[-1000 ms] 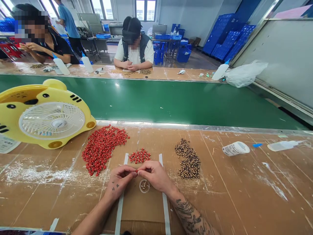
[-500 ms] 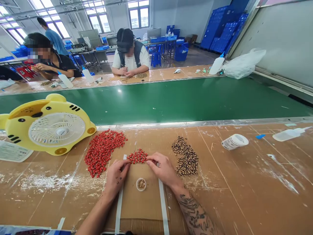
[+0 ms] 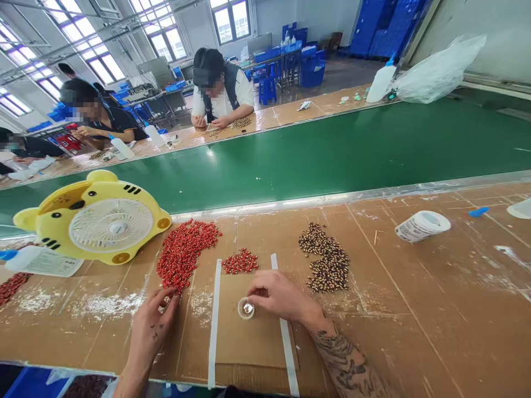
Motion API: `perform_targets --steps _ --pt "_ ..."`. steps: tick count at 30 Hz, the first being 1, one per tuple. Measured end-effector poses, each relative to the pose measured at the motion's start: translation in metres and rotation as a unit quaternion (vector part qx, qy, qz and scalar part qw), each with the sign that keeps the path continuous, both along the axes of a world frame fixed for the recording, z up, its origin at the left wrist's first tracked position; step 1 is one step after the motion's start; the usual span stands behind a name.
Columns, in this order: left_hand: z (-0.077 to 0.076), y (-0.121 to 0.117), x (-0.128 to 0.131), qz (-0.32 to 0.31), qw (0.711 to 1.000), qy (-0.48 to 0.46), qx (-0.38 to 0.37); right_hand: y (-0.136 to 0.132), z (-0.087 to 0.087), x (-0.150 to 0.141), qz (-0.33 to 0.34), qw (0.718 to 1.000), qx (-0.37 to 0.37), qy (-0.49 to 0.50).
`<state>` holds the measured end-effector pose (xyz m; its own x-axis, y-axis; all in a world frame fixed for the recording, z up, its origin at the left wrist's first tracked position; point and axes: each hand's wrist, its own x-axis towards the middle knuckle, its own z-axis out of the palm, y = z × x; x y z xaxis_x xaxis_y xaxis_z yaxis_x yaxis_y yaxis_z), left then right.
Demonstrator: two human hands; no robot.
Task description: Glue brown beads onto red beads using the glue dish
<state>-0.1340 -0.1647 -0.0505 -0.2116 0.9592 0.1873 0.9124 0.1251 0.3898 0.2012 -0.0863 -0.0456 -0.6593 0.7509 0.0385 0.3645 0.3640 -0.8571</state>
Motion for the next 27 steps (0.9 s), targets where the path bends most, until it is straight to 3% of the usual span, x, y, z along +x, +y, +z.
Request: perform_targets --steps 5,10,14,19,23,27 --pt "-0.012 -0.006 -0.001 -0.019 0.999 -0.032 -0.001 -0.002 -0.003 -0.003 0.014 1.000 0.003 -0.002" --pt "-0.011 -0.004 -0.005 -0.005 0.997 -0.070 -0.003 -0.003 -0.005 -0.004 0.037 0.999 0.036 -0.007" --pt "-0.007 -0.006 -0.002 0.028 0.982 -0.187 -0.009 -0.004 -0.004 -0.002 0.042 0.998 0.054 -0.019" --pt "-0.004 -0.008 0.020 0.067 0.900 -0.431 0.015 -0.005 -0.002 -0.002 0.076 0.990 0.111 -0.033" --pt "-0.001 -0.004 0.047 0.071 0.827 -0.557 0.000 -0.005 -0.002 -0.003 0.058 0.977 0.196 -0.061" --pt "0.000 0.007 0.075 0.062 0.746 -0.662 -0.005 -0.005 0.000 -0.003 0.080 0.973 0.207 -0.065"
